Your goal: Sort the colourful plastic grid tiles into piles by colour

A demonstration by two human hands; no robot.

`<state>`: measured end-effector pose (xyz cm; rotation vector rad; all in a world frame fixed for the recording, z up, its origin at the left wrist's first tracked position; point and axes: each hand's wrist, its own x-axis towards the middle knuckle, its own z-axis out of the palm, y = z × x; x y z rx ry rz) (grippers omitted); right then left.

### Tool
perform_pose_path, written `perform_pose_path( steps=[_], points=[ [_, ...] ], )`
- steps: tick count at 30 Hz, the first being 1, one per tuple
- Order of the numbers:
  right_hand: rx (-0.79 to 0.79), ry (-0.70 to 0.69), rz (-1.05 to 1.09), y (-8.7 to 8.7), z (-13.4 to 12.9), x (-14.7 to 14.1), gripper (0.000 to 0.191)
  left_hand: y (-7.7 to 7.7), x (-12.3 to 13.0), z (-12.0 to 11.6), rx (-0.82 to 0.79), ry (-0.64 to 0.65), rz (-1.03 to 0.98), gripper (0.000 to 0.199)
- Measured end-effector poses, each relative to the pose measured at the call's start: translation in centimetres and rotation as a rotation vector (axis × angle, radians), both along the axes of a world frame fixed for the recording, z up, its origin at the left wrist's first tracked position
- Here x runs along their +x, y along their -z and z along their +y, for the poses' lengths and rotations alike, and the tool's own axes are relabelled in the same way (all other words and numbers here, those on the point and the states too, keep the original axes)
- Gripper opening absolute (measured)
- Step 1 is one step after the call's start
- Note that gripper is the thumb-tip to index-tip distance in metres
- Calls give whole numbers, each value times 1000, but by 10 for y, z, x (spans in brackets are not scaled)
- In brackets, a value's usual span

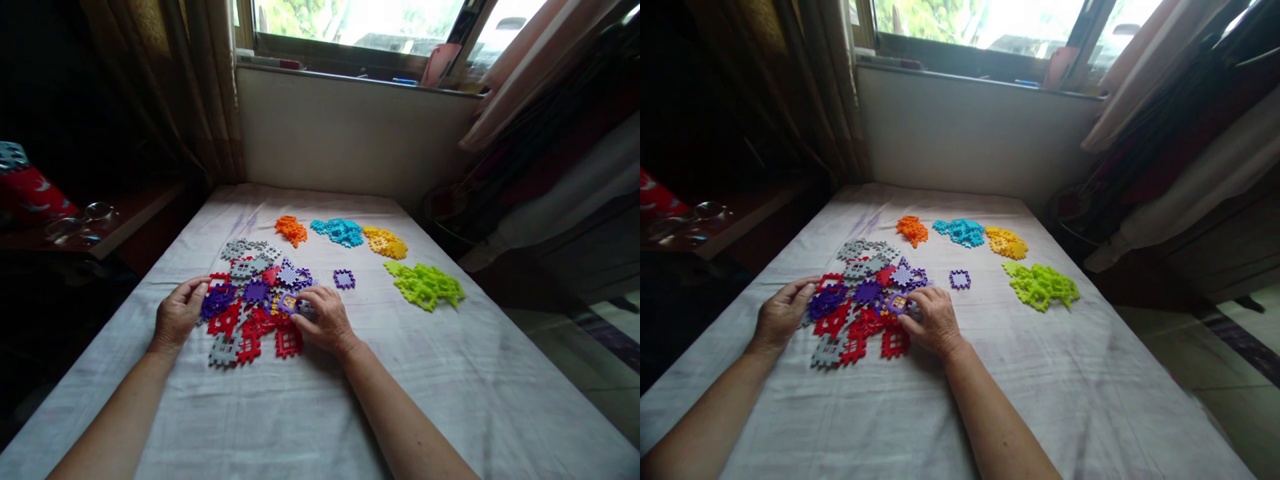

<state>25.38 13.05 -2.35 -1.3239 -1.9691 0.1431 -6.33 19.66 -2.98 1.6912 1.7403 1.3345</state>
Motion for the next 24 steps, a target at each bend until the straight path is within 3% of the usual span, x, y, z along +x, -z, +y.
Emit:
perform_pose_path(
  steps=[2, 7, 11, 17, 24],
  points=[
    [36, 144, 22, 1, 4, 15, 25, 1, 0, 0, 6, 0, 3, 42],
    [6, 712, 22, 12, 14, 72, 27, 1, 0, 1, 25, 14, 21, 41],
    [-31, 870, -17, 26, 17, 97, 26, 2, 1, 1, 39, 12, 37, 41],
    [-17, 830, -53, 21, 14, 87, 19, 1, 2, 0, 29, 14, 16, 39],
    [-12, 309, -89, 1, 7, 23, 12, -1, 2, -1, -25, 3, 16, 43]
  ],
)
